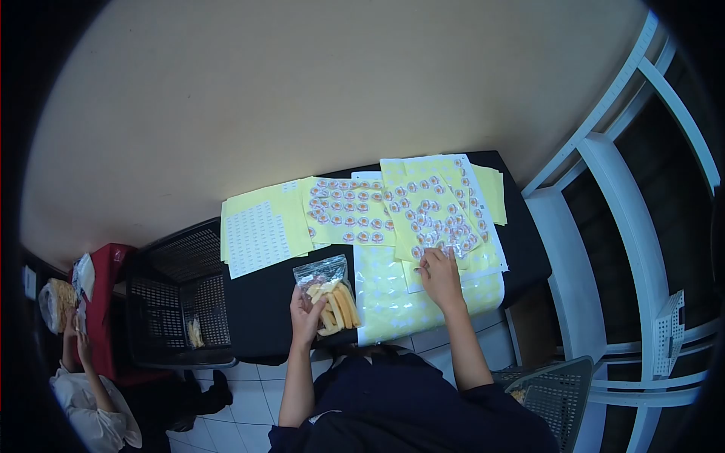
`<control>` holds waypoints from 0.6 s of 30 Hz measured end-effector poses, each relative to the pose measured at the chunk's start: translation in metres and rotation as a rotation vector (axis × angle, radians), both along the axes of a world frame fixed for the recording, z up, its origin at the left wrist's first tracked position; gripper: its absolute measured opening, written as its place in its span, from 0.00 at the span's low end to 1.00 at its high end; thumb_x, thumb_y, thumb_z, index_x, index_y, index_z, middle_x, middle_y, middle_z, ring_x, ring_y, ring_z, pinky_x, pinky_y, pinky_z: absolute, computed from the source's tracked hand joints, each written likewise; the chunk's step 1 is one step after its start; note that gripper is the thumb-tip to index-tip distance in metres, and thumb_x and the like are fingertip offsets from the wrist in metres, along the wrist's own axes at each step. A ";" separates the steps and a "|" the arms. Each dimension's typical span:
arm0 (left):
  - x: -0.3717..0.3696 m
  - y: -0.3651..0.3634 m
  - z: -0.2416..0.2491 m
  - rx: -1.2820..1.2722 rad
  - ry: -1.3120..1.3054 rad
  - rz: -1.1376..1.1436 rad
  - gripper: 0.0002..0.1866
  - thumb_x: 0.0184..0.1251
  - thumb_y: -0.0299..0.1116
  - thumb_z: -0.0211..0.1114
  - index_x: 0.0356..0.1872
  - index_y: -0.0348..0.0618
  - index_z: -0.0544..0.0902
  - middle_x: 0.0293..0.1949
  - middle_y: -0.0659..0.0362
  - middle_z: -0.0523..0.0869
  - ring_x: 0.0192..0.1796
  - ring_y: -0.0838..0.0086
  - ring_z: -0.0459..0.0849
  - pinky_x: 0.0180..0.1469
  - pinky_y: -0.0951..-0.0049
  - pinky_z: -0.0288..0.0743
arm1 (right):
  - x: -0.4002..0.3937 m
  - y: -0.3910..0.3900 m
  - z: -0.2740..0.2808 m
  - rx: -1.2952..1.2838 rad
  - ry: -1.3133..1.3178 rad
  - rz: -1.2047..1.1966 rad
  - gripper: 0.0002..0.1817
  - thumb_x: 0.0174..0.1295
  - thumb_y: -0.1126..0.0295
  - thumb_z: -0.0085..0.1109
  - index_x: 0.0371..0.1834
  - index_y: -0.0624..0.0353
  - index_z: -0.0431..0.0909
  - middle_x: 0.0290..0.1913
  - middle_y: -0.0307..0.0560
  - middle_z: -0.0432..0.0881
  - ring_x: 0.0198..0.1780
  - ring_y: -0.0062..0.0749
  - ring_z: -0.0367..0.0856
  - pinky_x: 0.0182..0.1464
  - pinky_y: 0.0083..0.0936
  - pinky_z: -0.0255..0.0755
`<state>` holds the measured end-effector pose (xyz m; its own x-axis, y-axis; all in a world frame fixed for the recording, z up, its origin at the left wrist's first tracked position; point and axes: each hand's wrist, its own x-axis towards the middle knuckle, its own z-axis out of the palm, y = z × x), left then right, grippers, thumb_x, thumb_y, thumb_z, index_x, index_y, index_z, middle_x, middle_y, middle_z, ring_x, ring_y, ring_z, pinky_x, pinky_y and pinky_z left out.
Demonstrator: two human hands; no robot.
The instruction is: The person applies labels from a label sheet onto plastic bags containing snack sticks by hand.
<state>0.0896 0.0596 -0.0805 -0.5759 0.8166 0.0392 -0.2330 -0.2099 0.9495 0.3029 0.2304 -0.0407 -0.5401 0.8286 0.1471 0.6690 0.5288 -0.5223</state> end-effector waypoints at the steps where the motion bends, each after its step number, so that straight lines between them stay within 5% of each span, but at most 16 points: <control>1: 0.002 0.001 0.004 -0.001 -0.001 -0.001 0.22 0.54 0.17 0.55 0.53 0.34 0.65 0.48 0.54 0.74 0.50 0.73 0.74 0.53 0.74 0.66 | 0.002 0.001 -0.003 -0.001 -0.001 -0.001 0.04 0.49 0.76 0.55 0.25 0.61 0.70 0.38 0.50 0.74 0.44 0.42 0.73 0.61 0.46 0.51; 3: 0.004 0.002 0.012 -0.088 -0.005 -0.082 0.22 0.57 0.18 0.54 0.54 0.35 0.63 0.49 0.54 0.73 0.50 0.74 0.74 0.53 0.76 0.67 | 0.005 0.004 -0.008 0.028 0.050 0.065 0.04 0.49 0.76 0.56 0.26 0.61 0.70 0.40 0.48 0.74 0.45 0.42 0.73 0.64 0.50 0.43; 7: 0.000 0.001 0.008 -0.127 -0.018 -0.029 0.22 0.62 0.22 0.51 0.57 0.37 0.59 0.49 0.53 0.74 0.49 0.76 0.74 0.50 0.76 0.68 | 0.007 0.004 0.006 -0.068 0.280 0.078 0.05 0.49 0.76 0.56 0.25 0.60 0.69 0.37 0.47 0.76 0.43 0.44 0.74 0.65 0.48 0.43; 9: -0.003 -0.001 0.009 -0.146 -0.066 -0.034 0.21 0.63 0.24 0.50 0.57 0.37 0.60 0.49 0.53 0.74 0.49 0.76 0.74 0.49 0.77 0.68 | 0.003 0.000 0.016 -0.126 0.428 0.024 0.05 0.49 0.75 0.56 0.25 0.61 0.69 0.32 0.47 0.77 0.39 0.44 0.75 0.64 0.48 0.45; 10: -0.005 -0.002 0.011 -0.162 -0.109 -0.020 0.20 0.64 0.25 0.50 0.57 0.38 0.61 0.49 0.54 0.74 0.49 0.76 0.74 0.50 0.77 0.68 | 0.001 -0.003 0.016 -0.103 0.436 0.026 0.06 0.50 0.75 0.57 0.26 0.62 0.70 0.27 0.47 0.76 0.35 0.40 0.77 0.58 0.40 0.58; 13: -0.009 -0.001 0.023 -0.156 -0.200 0.001 0.19 0.65 0.27 0.49 0.57 0.39 0.62 0.49 0.54 0.73 0.50 0.76 0.73 0.51 0.77 0.67 | -0.018 -0.017 0.021 -0.245 0.623 0.039 0.04 0.52 0.77 0.55 0.29 0.64 0.72 0.28 0.45 0.76 0.34 0.33 0.77 0.48 0.28 0.67; 18: -0.021 0.000 0.053 -0.041 -0.319 -0.067 0.18 0.67 0.28 0.46 0.57 0.40 0.62 0.50 0.54 0.71 0.52 0.74 0.71 0.54 0.76 0.65 | -0.061 -0.046 0.048 -0.413 0.712 0.268 0.04 0.54 0.78 0.52 0.33 0.65 0.75 0.29 0.43 0.75 0.34 0.25 0.75 0.40 0.20 0.67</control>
<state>0.0683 0.0596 -0.0279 -0.4992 0.8501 -0.1679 -0.5319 -0.1477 0.8338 0.2419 0.1847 0.0075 -0.6189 0.7479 0.2399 -0.0110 0.2971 -0.9548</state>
